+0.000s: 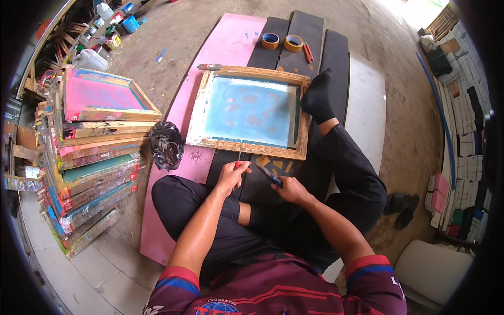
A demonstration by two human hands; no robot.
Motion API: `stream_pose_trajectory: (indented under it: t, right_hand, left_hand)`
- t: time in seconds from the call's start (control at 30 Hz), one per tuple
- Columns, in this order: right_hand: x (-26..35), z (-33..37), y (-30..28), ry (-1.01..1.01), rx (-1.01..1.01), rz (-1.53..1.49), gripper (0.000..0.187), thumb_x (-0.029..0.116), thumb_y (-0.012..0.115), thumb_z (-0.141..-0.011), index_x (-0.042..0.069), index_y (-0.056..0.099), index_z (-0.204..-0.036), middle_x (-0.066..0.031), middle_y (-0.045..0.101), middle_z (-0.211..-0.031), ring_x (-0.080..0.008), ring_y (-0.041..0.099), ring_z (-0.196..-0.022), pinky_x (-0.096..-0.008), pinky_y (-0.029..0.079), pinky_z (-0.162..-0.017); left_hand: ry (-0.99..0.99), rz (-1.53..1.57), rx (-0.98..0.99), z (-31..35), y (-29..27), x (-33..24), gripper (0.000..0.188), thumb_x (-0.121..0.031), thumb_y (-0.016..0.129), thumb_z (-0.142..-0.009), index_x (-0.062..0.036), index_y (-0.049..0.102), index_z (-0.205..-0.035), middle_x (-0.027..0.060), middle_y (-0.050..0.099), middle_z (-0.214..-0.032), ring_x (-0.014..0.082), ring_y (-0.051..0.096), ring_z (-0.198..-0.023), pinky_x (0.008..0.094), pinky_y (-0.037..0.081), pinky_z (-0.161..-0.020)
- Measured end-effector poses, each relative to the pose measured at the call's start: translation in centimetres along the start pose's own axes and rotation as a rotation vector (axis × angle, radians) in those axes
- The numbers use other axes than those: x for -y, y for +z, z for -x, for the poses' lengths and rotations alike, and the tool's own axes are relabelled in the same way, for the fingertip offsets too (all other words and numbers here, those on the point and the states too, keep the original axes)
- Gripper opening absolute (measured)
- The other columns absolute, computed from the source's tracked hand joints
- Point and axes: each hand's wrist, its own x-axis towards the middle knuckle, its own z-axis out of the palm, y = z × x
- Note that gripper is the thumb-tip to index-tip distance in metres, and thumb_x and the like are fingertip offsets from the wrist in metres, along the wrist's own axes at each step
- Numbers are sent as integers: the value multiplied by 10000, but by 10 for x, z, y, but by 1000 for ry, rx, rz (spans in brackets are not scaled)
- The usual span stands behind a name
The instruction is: The person sits on the floor and uses pliers to pull nails from the edge of a wooden frame. They repeatedly grip and extract nails along the frame's perimeter.
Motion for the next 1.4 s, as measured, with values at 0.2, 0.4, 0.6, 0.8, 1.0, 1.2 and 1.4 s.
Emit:
stream_pose_trajectory:
  t: [0.2,0.4,0.6,0.8,1.0,1.2,1.4]
  right_hand:
    - [24,9,0,-22,159,-170,407,368,663,-966,-16,684,-1099,-147,667,-711,-270,680,-633,-417,525,-643]
    - [18,4,-7,19,309,-294,388,371,659,-992,-17,670,-1002,-73,626,-675,-171,656,-658,-361,522,-623]
    - [-13,-5,-10,120,346,-703,467,437,571,-1049,-10,582,-1184,-150,718,-1053,-266,720,-965,-406,599,-772]
    - [-19,-15,-44,230,412,-784,477,423,508,-1075,-7,541,-1279,-197,707,-1146,-313,727,-997,-465,612,-783]
    - [-25,-27,-55,235,467,-715,497,447,525,-1060,13,527,-1302,-187,711,-1134,-313,747,-930,-438,610,-723]
    - [-13,-29,-78,292,536,-703,546,501,525,-1048,37,518,-1337,-184,710,-1151,-330,744,-954,-487,575,-766]
    - [-24,-35,-77,344,653,-917,470,477,541,-1049,65,568,-1274,-130,672,-999,-261,698,-851,-461,564,-737]
  left_hand:
    - [-15,118,18,0,-3,5,255,-244,690,-994,-19,684,-1115,59,707,-870,48,483,-442,212,385,-389]
    - [-46,180,75,-8,-4,9,207,-231,685,-996,-30,656,-1038,42,674,-839,55,480,-443,224,388,-387]
    - [23,179,-284,-18,-13,15,266,-294,695,-987,-38,635,-1024,61,651,-831,80,470,-414,250,377,-367]
    - [-59,644,-835,-33,-72,12,196,-298,685,-984,-145,577,-925,-12,591,-744,107,468,-437,283,358,-383]
    - [-46,724,-1051,-42,-91,11,248,-299,692,-985,-121,569,-864,-11,563,-726,123,454,-444,282,315,-393]
    - [-37,698,-1002,-42,-90,17,195,-305,686,-974,-145,577,-953,-19,568,-836,122,456,-515,291,360,-453]
    - [-34,743,-1078,-46,-89,17,265,-315,695,-982,-91,561,-939,44,614,-841,134,453,-456,283,313,-389]
